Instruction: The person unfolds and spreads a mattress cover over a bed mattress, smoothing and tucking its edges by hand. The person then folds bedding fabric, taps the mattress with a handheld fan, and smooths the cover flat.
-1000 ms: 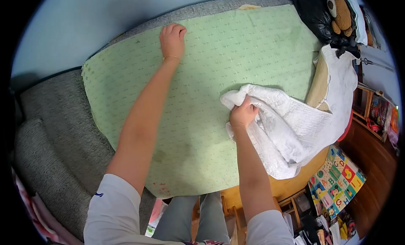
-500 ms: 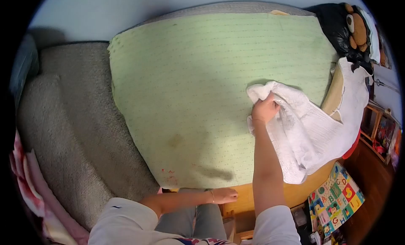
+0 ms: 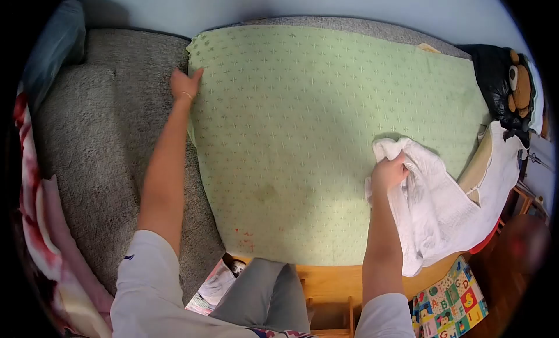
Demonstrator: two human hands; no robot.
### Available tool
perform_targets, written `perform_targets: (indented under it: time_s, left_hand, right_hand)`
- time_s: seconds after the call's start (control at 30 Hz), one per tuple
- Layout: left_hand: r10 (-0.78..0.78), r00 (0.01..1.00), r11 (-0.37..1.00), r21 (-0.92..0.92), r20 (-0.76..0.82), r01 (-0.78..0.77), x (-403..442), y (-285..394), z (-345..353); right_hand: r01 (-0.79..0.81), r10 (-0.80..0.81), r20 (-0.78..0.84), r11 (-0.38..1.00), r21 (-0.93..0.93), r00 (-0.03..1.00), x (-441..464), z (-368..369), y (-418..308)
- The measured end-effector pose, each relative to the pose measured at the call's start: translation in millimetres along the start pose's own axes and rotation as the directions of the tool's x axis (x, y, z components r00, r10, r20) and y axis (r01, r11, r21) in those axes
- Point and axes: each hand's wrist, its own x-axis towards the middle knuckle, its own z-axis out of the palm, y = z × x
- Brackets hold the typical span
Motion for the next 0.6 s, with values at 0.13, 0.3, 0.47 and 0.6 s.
perform_targets:
  time_s: [0.13, 0.3, 0.47, 0.6]
  left_hand:
    - [-0.044, 0.973, 0.998, -0.039, 0.226, 0.054, 5, -11, 11]
    - [0.224, 0.960, 0.963, -0.193, 0.169, -0.190, -35, 3, -2]
    - [0.544, 0.800, 0.823, -0.348, 0.254, -0.449, -159, 28, -24]
    - [0.398, 0.836, 0.905, -0.313, 0.378, -0.289, -227, 39, -34]
  right_hand:
    - [-0.038, 0.038, 0.023, 0.999, -0.012, 0.999, 0, -3, -4]
    - [-0.058, 0.059, 0.040, 0.998, -0.013, 0.997, 1, 1, 0]
    - [-0.061, 0.061, 0.024, 0.998, -0.004, 0.998, 1, -1, -4]
    - [-0.062, 0.062, -0.005, 0.996, -0.061, 0.998, 0, -5, -8]
